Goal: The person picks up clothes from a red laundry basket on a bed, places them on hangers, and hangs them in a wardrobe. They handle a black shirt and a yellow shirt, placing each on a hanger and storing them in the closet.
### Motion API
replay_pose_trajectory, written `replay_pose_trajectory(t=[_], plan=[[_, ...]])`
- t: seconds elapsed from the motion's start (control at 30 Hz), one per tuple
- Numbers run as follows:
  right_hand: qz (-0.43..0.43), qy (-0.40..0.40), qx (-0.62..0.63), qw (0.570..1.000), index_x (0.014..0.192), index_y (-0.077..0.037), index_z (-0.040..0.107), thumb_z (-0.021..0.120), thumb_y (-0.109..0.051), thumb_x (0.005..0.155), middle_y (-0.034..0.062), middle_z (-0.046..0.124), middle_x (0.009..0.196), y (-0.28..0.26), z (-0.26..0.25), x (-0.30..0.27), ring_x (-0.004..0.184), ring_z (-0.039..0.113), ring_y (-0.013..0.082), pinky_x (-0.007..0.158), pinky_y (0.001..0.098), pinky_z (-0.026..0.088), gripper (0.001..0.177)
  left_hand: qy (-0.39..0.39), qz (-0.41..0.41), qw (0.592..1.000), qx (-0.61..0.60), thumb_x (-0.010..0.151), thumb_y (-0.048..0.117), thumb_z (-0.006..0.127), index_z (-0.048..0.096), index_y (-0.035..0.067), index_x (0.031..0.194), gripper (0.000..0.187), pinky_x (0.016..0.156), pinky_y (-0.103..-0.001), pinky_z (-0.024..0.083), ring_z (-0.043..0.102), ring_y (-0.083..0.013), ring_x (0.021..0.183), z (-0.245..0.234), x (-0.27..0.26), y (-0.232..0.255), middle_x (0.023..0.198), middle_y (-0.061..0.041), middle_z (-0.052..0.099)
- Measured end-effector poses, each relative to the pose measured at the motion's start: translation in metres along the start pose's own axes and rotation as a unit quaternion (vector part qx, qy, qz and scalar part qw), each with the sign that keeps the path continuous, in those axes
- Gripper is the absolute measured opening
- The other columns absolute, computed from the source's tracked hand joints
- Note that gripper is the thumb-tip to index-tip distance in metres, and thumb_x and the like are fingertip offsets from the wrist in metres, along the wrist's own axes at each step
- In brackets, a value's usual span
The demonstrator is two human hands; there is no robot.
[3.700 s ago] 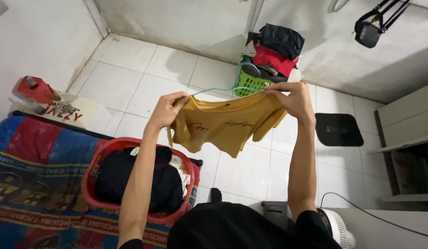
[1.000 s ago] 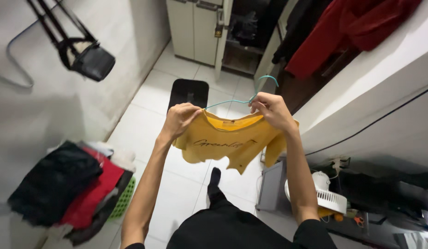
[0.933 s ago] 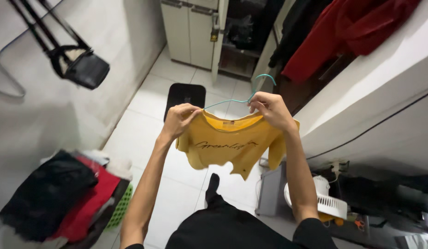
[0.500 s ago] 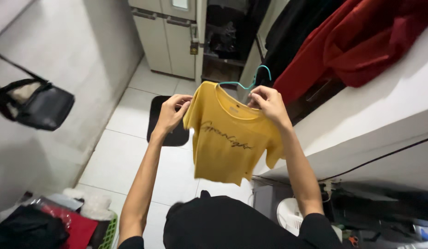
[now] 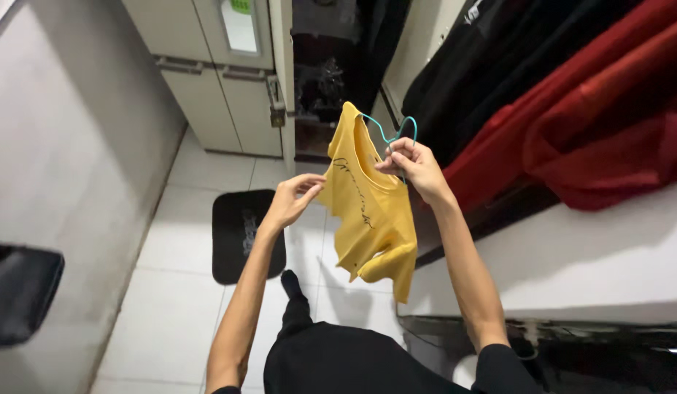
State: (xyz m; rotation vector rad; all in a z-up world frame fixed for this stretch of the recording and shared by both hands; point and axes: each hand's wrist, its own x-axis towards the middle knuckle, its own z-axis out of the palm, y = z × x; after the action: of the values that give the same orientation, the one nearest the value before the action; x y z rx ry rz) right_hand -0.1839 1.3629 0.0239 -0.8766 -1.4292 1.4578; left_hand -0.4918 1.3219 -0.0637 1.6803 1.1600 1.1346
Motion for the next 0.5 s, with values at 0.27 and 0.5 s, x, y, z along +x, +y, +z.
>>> replay_pose_trajectory(t=[0.27, 0.5], plan=[[-0.038, 0.096, -0.075, 0.992, 0.107, 0.001, 0.062, 0.054, -0.005, 0.107, 0.0046, 0.066, 0.088, -0.035, -0.029, 0.075, 0.090, 0.072, 0.0182, 0.085, 0.0292, 0.056, 0.010, 0.094, 0.301, 0.945, 0.084, 0.098, 0.007, 0.067, 0.064, 0.005, 0.138, 0.040, 0.112, -0.043, 0.045, 0.055, -0.0320, 0.132, -0.034, 0.209, 0.037, 0.145, -0.011, 0.062], [-0.042, 0.161, -0.076, 0.983, 0.105, 0.000, 0.063, 0.055, -0.002, 0.104, 0.0041, 0.065, 0.090, -0.050, -0.034, 0.121, 0.088, 0.071, 0.0164, 0.084, 0.0294, 0.057, 0.008, -0.081, 0.345, 0.923, 0.151, 0.092, 0.014, 0.076, 0.078, 0.007, 0.102, 0.012, 0.093, -0.044, 0.049, 0.067, -0.0279, 0.100, -0.048, 0.353, 0.027, 0.100, -0.006, 0.077]])
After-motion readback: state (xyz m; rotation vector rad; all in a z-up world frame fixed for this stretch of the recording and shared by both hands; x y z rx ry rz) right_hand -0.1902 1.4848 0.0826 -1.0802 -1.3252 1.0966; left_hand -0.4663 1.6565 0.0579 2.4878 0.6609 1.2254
